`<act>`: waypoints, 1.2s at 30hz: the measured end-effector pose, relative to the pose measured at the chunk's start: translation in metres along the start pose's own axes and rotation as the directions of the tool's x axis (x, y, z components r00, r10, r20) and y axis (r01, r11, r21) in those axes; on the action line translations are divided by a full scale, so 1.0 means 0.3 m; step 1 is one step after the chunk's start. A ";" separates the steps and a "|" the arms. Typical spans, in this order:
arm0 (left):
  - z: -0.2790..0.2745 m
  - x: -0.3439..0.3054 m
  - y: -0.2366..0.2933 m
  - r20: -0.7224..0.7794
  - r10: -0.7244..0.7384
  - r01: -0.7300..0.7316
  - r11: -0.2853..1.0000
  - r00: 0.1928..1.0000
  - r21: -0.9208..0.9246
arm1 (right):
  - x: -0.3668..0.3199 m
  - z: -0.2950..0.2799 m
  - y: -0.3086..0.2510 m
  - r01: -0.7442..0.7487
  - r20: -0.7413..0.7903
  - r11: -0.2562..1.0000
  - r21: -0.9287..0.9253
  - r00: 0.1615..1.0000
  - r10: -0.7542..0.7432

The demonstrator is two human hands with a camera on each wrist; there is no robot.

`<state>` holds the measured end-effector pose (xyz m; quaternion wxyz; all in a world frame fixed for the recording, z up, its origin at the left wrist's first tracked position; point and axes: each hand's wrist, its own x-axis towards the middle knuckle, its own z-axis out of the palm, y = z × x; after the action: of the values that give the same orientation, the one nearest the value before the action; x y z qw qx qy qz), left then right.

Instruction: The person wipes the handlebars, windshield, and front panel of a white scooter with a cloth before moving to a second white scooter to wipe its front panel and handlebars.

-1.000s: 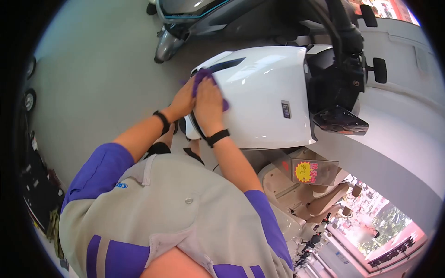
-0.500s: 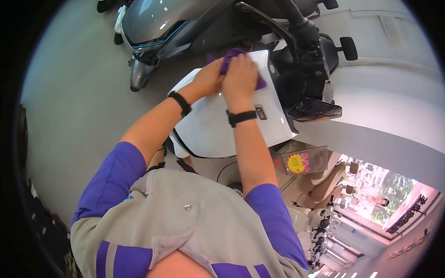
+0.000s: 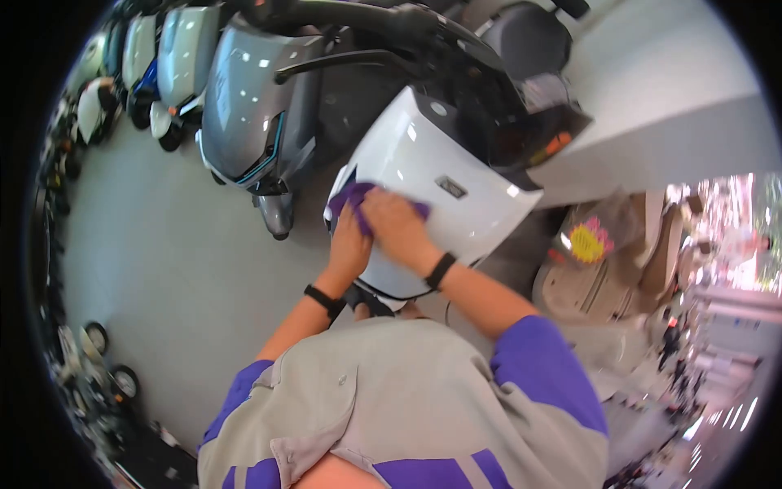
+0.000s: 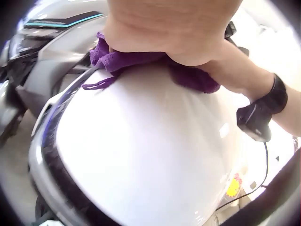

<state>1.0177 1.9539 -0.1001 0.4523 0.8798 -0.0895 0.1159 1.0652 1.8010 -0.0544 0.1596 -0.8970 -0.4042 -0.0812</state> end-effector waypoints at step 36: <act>0.432 0.285 0.477 0.436 0.723 -0.836 0.526 0.537 0.157 | -0.507 -0.007 0.245 -0.517 -0.666 0.644 0.565 0.175 0.725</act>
<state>1.0780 1.7612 -0.0378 0.1665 0.8131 -0.5283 0.1790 1.0200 1.6481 -0.1104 0.4489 -0.7893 0.1303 -0.3982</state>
